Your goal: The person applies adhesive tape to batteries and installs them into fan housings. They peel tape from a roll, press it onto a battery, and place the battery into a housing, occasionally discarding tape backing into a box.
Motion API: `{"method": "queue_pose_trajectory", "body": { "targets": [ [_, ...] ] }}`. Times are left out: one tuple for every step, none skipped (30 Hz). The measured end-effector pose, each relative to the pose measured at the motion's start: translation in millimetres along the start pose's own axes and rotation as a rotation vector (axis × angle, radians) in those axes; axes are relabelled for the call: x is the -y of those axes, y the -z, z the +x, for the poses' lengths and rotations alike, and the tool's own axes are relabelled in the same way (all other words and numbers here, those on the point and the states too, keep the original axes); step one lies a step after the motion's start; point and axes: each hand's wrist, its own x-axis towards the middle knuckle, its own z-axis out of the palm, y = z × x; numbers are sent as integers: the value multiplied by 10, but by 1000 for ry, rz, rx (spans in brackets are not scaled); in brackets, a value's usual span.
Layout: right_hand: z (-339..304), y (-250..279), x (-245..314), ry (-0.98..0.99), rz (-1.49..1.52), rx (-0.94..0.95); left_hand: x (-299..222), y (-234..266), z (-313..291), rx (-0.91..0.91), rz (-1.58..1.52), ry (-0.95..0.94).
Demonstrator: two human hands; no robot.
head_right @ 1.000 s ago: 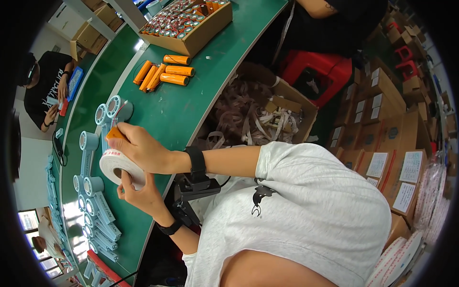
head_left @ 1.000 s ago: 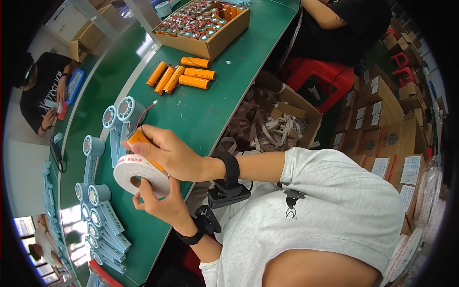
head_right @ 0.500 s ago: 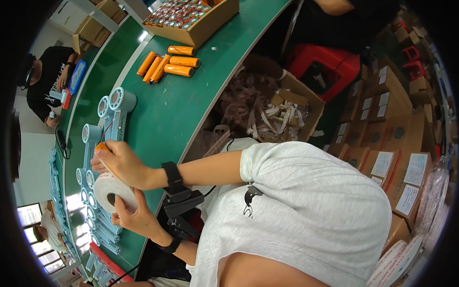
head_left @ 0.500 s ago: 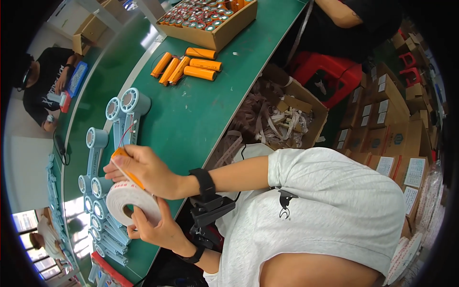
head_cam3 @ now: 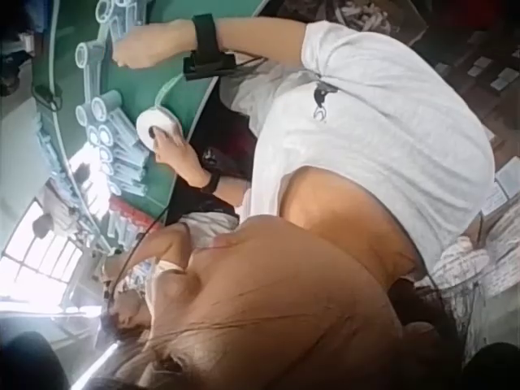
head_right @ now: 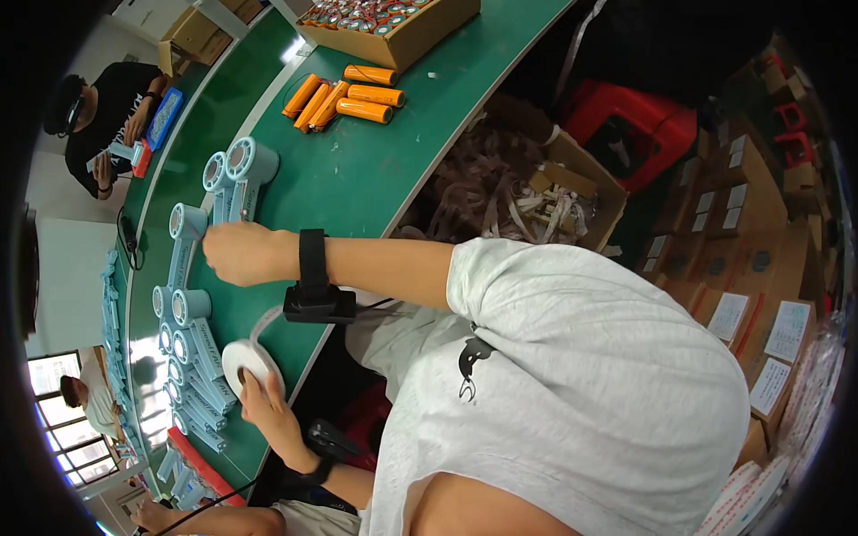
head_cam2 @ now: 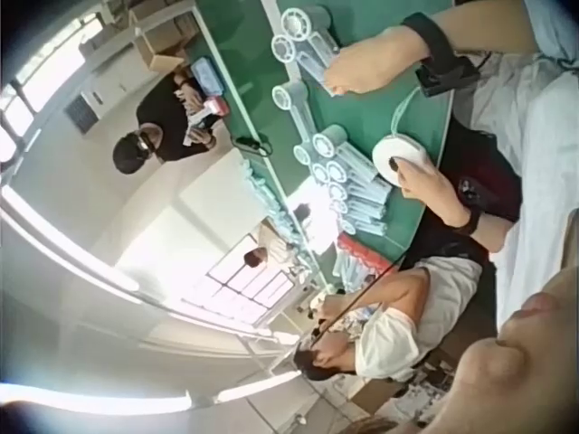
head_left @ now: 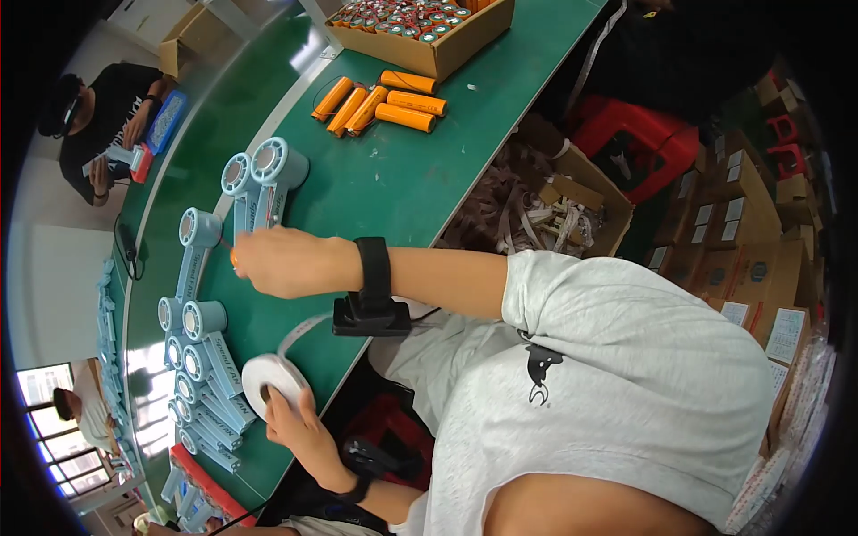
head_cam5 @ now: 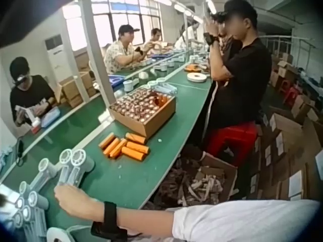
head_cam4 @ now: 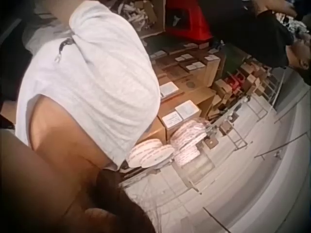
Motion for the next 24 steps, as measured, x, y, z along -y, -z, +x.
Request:
{"method": "queue_pose_trajectory", "body": {
  "targets": [
    [-18, -20, -61, 83, -174, 98, 78, -37, 80, 16, 46, -108],
    [-11, 26, -51, 84, -180, 93, 107, -21, 168, 12, 41, -113],
    [-22, 115, -38, 81, -211, 191, 101, 30, 275, 32, 26, -86],
    [-65, 196, -12, 74, -236, 294, 80, 110, 350, 57, 12, -54],
    [-110, 288, 15, 65, -264, 395, 28, 186, 425, 82, -4, -25],
    [-156, 353, 66, 63, -269, 401, -110, 264, 536, 63, -54, -95],
    [-204, 436, 123, 53, -277, 543, -312, 317, 714, 44, -107, -167],
    [-228, 547, 180, 47, -292, 691, -571, 364, 917, 41, -75, -363],
    [-267, 654, 239, 37, -306, 838, -811, 347, 1107, 36, -42, -561],
    [-327, 768, 293, 26, -323, 846, -951, 230, 1292, 79, 45, -653],
    [-402, 884, 349, 8, -337, 856, -1049, 121, 1480, 122, 135, -744],
    [-456, 938, 413, 7, -344, 878, -1071, 43, 1629, 115, 130, -725],
    [-508, 971, 400, 11, -360, 892, -1066, -78, 1774, 206, 58, -841],
    [-583, 1008, 322, 89, -229, 824, -1080, -178, 1877, 298, -15, -970],
    [-646, 1037, 239, 168, -95, 756, -1082, -239, 1928, 286, -22, -969],
    [-696, 1079, 208, 239, 42, 674, -1102, -314, 1978, 331, -105, -968],
    [-726, 1120, 198, 235, 37, 669, -1118, -367, 2011, 377, -185, -964],
    [-740, 1156, 206, 332, 67, 585, -1125, -396, 2026, 424, -264, -956],
    [-758, 1218, 198, 423, 95, 492, -1188, -402, 2033, 427, -269, -967],
    [-777, 1269, 191, 514, 123, 401, -1250, -374, 2018, 437, -172, -986],
    [-798, 1311, 186, 509, 121, 396, -1296, -339, 1993, 445, -74, -1002],
    [-817, 1347, 182, 408, 189, 328, -1309, -329, 1969, 452, 24, -1015],
    [-834, 1374, 178, 306, 257, 260, -1285, -341, 1939, 455, 20, -1017],
    [-853, 1409, 183, 207, 322, 193, -1257, -340, 1893, 397, 68, -975]
  ]
}}
